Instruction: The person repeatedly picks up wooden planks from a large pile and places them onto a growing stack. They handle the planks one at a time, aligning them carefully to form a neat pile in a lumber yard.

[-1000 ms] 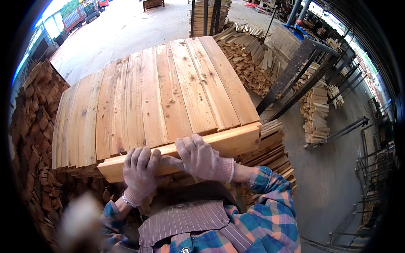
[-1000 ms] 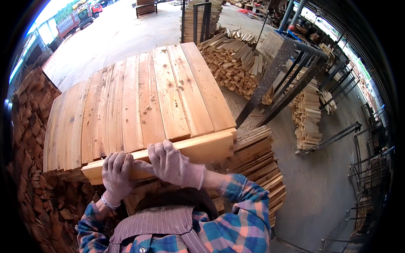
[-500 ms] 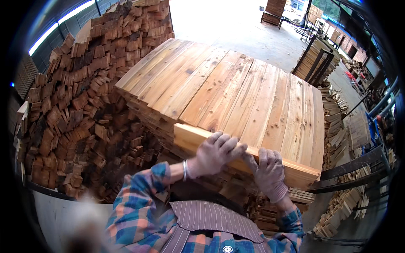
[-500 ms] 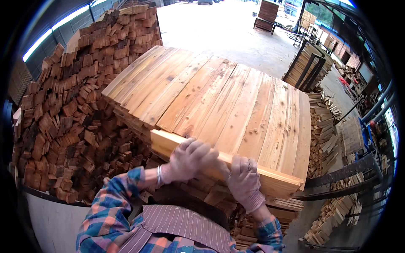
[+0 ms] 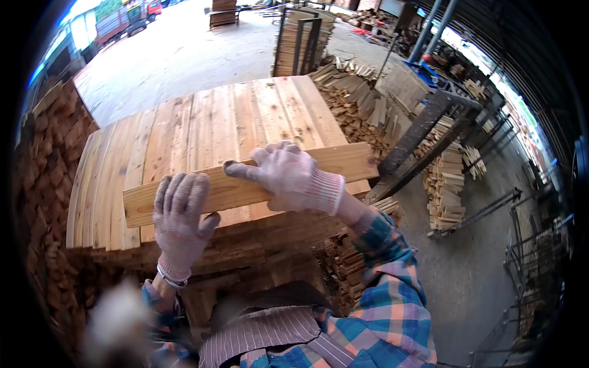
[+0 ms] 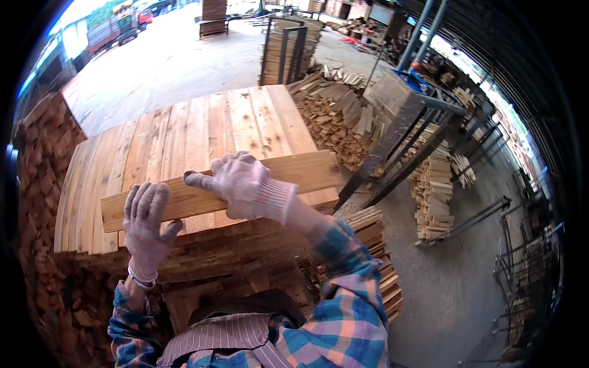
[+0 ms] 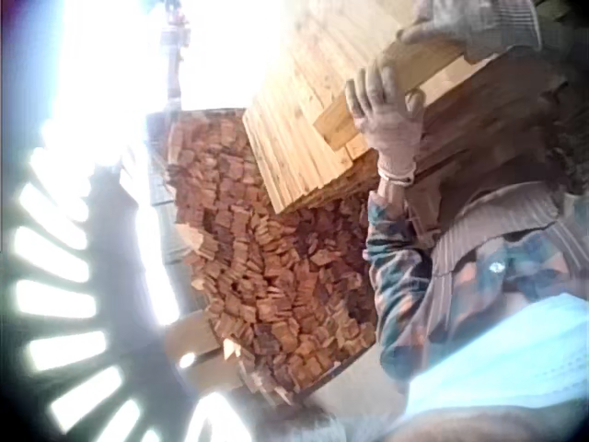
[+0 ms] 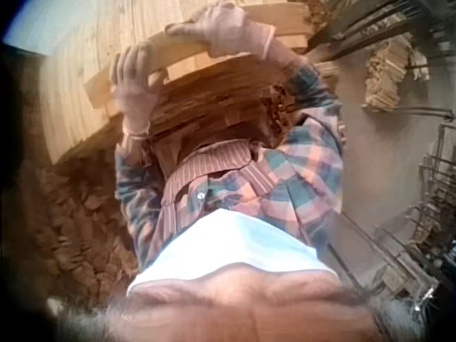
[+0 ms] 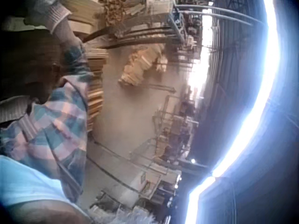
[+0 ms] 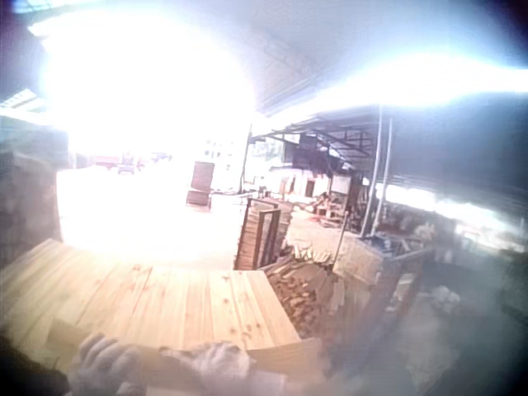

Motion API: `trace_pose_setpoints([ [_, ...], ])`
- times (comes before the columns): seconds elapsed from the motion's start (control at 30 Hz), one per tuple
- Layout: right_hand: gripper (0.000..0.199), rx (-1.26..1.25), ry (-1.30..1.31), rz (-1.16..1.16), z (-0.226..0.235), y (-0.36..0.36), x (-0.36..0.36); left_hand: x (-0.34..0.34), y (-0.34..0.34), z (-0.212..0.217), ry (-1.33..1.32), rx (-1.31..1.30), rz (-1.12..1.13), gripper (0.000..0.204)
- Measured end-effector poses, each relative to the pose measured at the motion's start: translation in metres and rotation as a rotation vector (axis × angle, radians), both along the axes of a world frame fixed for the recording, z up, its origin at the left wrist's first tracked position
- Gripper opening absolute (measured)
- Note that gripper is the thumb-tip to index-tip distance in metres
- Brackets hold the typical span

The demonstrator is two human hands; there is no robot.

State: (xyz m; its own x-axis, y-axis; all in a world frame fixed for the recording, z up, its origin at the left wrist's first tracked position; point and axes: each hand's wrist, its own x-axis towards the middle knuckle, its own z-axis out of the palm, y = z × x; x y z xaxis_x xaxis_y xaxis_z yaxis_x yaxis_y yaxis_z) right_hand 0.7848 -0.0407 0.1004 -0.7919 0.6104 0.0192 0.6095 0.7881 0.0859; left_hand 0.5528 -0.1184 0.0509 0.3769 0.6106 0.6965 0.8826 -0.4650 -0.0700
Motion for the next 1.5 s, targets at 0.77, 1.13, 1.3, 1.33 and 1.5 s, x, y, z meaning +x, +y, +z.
trace_pose_setpoints([
  [0.77, 0.081, -0.425, 0.166, -0.117, -0.007, 0.079, 0.051, -0.182, 0.162, -0.042, -1.066, -0.714, 0.049, 0.062],
  [1.13, 0.087, -0.387, 0.085, -0.500, -0.057, 0.310, 0.013, -0.102, 0.220, -0.057, 0.041, -0.683, 0.294, 0.068],
  [1.3, 0.083, -0.374, 0.267, -0.386, -0.068, 0.368, -0.002, -0.107, 0.221, -0.053, 0.064, -0.652, 0.293, 0.067],
  [1.33, 0.081, -0.409, 0.293, -0.377, -0.069, 0.378, -0.005, -0.107, 0.221, -0.053, 0.062, -0.647, 0.284, 0.067],
  [1.5, 0.077, -0.522, 0.315, -0.502, -0.057, 0.392, -0.023, -0.109, 0.220, -0.053, 0.028, -0.639, 0.283, 0.068],
])
